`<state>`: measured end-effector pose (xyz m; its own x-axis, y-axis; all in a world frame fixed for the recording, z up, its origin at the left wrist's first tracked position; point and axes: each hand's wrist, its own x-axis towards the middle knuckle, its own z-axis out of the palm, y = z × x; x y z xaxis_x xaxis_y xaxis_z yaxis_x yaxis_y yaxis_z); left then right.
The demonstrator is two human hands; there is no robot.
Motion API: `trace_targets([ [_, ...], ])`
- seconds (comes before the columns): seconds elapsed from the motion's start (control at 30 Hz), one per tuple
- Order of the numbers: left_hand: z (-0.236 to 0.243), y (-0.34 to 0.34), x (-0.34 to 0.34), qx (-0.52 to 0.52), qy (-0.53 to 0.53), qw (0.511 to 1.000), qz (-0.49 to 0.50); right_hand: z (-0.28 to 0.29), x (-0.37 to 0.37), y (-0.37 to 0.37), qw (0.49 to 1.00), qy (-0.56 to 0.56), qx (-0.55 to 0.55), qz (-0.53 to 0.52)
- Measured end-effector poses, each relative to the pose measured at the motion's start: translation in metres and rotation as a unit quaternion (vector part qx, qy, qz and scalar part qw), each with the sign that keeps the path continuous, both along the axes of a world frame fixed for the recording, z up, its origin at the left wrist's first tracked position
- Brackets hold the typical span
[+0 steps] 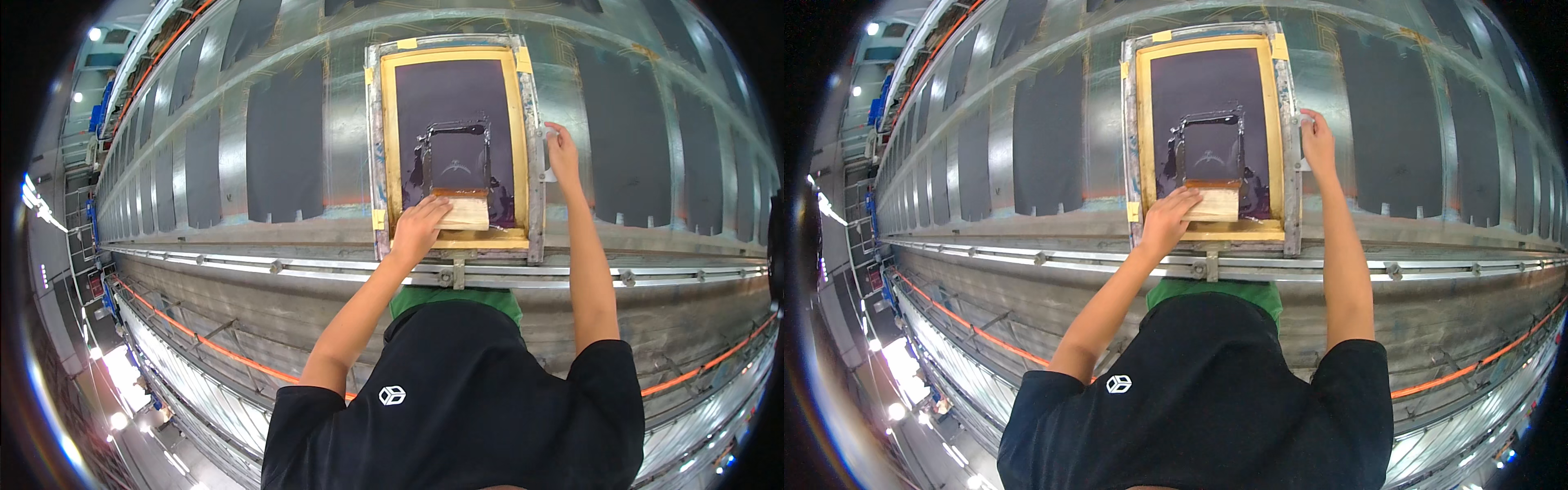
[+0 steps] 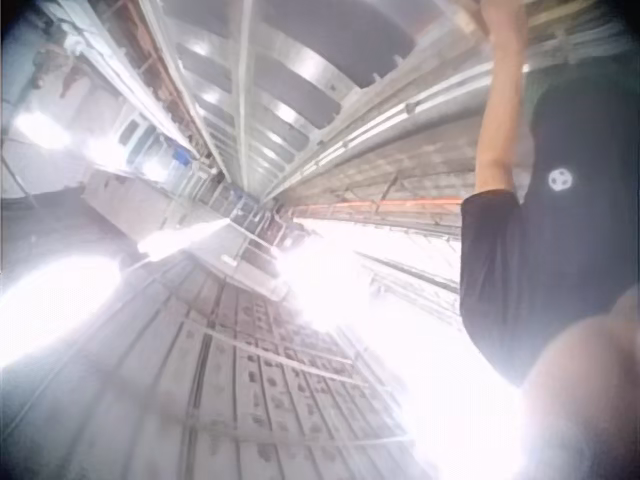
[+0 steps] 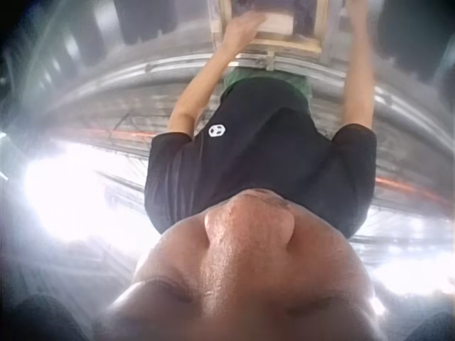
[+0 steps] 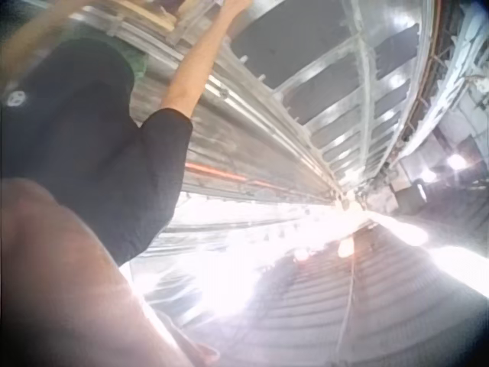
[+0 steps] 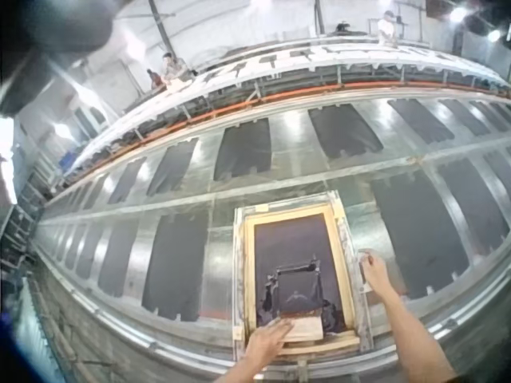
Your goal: The person uses a squeegee to spread purple ink across a screen printing frame. They repeatedly pull the ink from the bottom to the top of the frame to ensure even coverage. The person moves the frame along a production line and briefly walks to a nearby table to add more ink to the frame before returning to the line.
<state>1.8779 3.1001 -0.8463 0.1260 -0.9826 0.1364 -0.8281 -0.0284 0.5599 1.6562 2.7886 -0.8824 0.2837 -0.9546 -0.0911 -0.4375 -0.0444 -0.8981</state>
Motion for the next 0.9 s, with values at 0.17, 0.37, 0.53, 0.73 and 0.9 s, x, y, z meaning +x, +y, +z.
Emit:
trace_targets([
  [0.17, 0.0, 0.017, -0.002, -0.024, 0.026, 0.999, 0.015, 0.02, 0.017, 0.011, 0.997, 0.049, -0.051, -0.04],
  [0.37, 0.02, 0.058, 0.043, -0.033, 0.027, 0.998, 0.045, 0.065, 0.082, 0.054, 0.991, 0.048, -0.116, -0.049],
  [0.53, 0.018, 0.14, 0.174, -0.039, 0.02, 0.996, 0.081, 0.035, 0.224, 0.149, 0.987, -0.018, -0.154, -0.039],
  [0.73, 0.007, 0.22, 0.312, -0.013, 0.002, 0.997, 0.081, 0.019, 0.359, 0.243, 0.996, 0.006, -0.077, -0.047],
  [0.9, -0.005, 0.243, 0.347, 0.003, 0.005, 0.998, 0.069, 0.005, 0.39, 0.26, 0.995, 0.003, -0.083, -0.05],
])
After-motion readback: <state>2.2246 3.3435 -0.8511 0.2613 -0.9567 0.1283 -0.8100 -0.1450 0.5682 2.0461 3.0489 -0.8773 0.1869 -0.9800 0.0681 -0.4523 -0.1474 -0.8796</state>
